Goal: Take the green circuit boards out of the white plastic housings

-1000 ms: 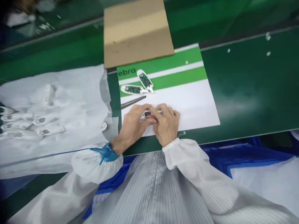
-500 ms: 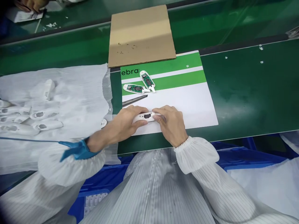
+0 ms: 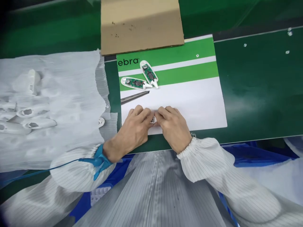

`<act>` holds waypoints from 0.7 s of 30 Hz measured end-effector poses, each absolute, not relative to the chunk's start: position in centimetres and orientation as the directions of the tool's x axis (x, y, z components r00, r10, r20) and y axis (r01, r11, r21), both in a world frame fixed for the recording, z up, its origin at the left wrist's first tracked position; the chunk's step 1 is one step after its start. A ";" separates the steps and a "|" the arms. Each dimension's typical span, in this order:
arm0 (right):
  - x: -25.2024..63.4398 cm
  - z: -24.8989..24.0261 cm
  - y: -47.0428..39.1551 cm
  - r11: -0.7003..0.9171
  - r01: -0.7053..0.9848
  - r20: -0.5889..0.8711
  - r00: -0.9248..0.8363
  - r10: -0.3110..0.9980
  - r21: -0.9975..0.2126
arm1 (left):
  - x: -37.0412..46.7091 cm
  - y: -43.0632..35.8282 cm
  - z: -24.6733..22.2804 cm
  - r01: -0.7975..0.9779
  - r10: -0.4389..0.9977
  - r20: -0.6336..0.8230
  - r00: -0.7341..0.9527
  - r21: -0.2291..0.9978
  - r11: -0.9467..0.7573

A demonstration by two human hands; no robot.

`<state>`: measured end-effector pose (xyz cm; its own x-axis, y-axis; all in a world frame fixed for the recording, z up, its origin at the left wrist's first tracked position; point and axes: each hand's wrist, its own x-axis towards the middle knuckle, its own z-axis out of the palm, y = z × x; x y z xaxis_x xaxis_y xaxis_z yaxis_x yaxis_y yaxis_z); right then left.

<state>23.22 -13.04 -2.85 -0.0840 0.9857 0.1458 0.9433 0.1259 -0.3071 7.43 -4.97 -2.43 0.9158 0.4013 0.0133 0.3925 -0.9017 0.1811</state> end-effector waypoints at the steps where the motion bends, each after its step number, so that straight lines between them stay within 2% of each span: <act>1: 23.3 -2.8 -12.9 0.135 0.940 0.128 -0.099 0.987 -0.313 | 7.5 -4.8 -2.4 0.376 0.382 -0.003 0.924 0.181 -0.909; 4: 23.7 -2.3 -12.8 0.162 0.942 0.097 -0.139 0.986 -0.292 | 7.3 -4.3 -2.5 0.368 0.375 -0.021 0.927 0.242 -0.898; 6: 23.8 -2.1 -12.9 0.156 0.944 0.111 -0.129 0.985 -0.289 | 6.9 -4.0 -2.9 0.371 0.395 0.017 0.918 0.313 -0.875; 10: 23.7 -2.5 -13.5 0.087 0.895 0.163 -0.016 0.987 -0.437 | 5.9 -3.8 -3.5 0.342 0.464 0.120 0.878 0.522 -0.782; 13: 23.0 -2.9 -13.7 0.059 0.872 0.176 0.031 0.984 -0.487 | 5.6 -3.6 -2.9 0.339 0.500 0.105 0.860 0.616 -0.711; 17: 22.1 -3.2 -13.8 0.043 0.915 0.178 0.032 0.984 -0.400 | 6.8 -2.6 -1.5 0.364 0.483 0.009 0.876 0.646 -0.671; 21: 21.4 -3.0 -14.0 0.015 0.935 0.181 0.053 0.982 -0.354 | 8.4 -1.4 -2.4 0.300 0.442 0.126 0.888 0.571 -0.764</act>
<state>21.44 -13.99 -2.99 0.0529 0.9820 0.1814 0.9353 0.0149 -0.3535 8.42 -1.44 -2.40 0.8879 0.4425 0.1263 0.2996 -0.7642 0.5711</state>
